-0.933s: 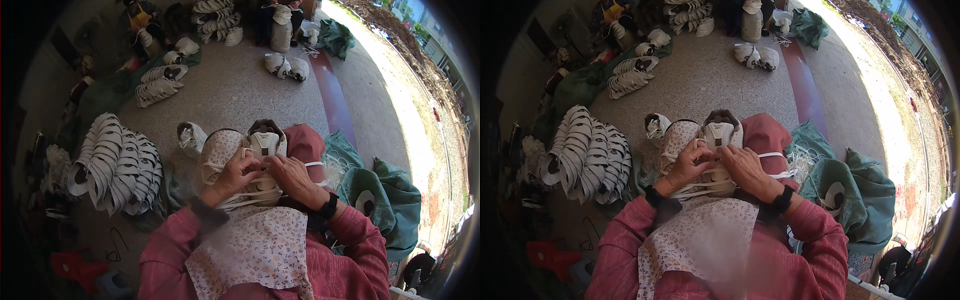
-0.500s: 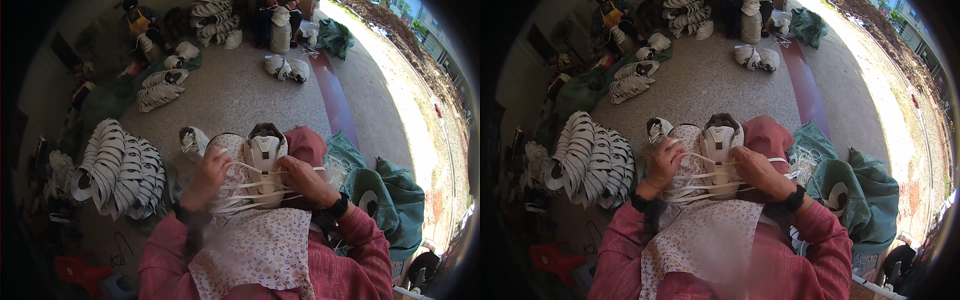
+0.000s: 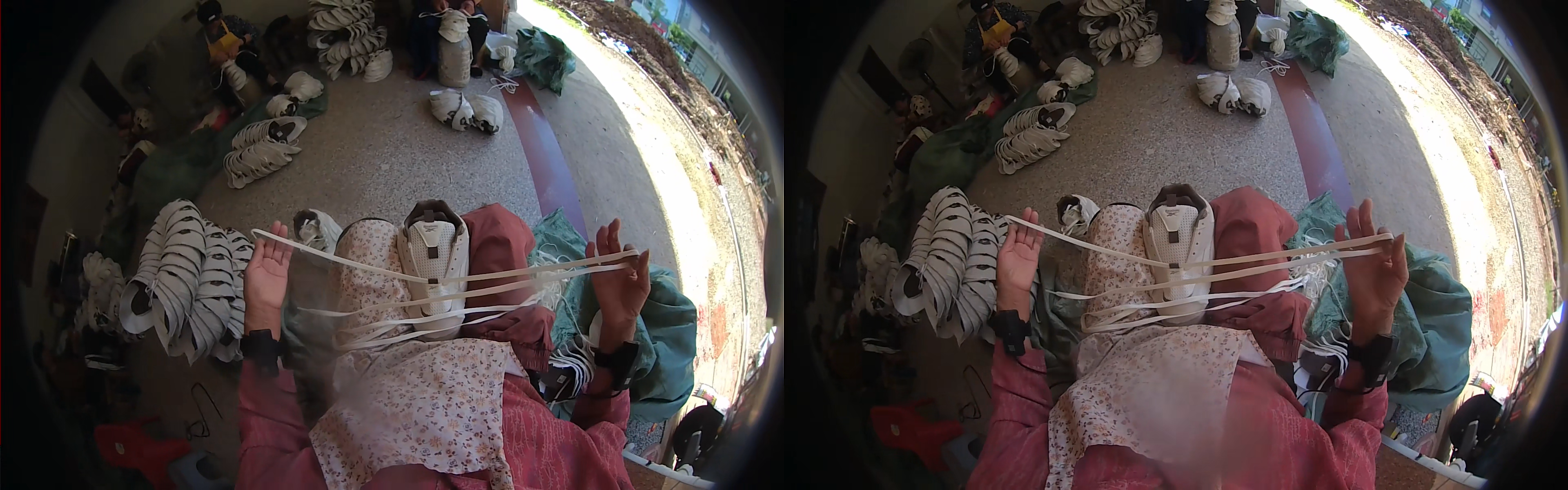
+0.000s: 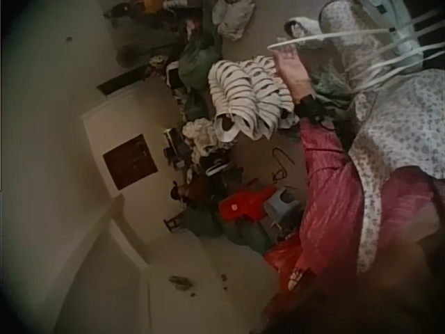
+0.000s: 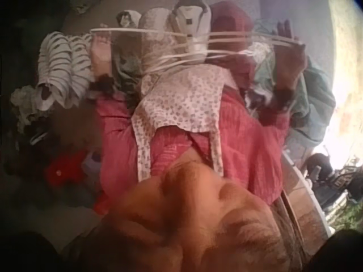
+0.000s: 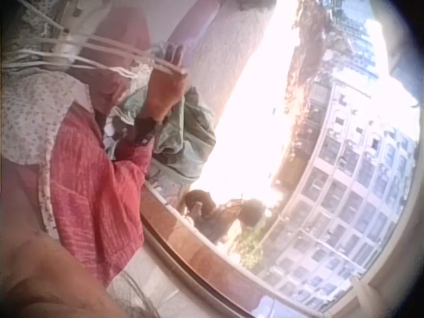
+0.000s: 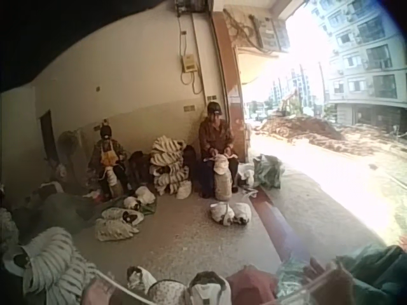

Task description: The person sits on the floor and threads white shoelaces through the eyelets of a white sneaker. They pull the laces tight and adjust them repeatedly to ensure they are properly seated.

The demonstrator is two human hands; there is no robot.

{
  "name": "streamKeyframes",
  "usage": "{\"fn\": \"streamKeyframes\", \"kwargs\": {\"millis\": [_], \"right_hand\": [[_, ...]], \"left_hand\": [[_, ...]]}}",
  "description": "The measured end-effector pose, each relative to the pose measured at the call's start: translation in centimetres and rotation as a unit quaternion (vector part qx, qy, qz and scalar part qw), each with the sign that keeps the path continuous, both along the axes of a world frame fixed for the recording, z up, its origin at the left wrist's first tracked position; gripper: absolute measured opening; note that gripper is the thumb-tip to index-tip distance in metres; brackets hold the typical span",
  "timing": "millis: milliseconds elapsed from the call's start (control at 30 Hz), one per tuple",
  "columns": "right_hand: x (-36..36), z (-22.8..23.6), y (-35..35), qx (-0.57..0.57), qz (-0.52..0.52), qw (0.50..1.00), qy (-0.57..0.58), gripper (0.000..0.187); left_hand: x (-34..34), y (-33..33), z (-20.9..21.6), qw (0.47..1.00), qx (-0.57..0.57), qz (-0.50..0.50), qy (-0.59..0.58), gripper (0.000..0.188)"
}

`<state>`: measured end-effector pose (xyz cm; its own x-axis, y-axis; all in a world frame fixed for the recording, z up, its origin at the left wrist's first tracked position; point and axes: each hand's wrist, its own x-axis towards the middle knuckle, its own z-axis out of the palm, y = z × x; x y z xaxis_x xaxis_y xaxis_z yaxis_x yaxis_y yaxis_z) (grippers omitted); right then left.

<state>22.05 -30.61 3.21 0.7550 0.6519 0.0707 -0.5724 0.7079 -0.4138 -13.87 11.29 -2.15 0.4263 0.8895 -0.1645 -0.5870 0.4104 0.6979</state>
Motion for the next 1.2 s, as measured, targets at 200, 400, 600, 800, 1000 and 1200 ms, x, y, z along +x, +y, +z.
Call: {"fn": "streamKeyframes", "kwargs": {"millis": [200,400,600,800,1000,1200], "right_hand": [[7.7,-2.1,-11.1,0.2,-0.034,0.979,0.032,0.012],[13.6,-8.2,-24.3,0.032,-0.165,0.986,0.015,0.021],[13.8,-16.0,-20.7,-0.048,-0.066,0.987,0.137,0.031],[12.5,-14.4,-17.4,-0.098,-0.093,0.984,0.112,0.034],[12.0,-13.3,-16.7,-0.084,-0.126,0.982,0.111,0.029],[15.8,-18.8,-20.3,-0.039,-0.153,0.964,0.212,0.025]], "left_hand": [[0.2,0.5,2.2,0.963,-0.093,-0.163,-0.191,0.021],[-9.0,8.6,-4.2,0.993,-0.107,-0.008,0.046,0.026],[-33.7,19.2,-7.8,0.853,0.243,0.13,0.443,0.015],[-39.8,19.4,-4.9,0.412,0.186,0.351,0.82,0.018],[-40.1,20.3,-1.3,0.334,0.132,0.391,0.848,0.027],[-38.0,20.1,0.5,0.285,0.225,0.359,0.86,0.038]]}}
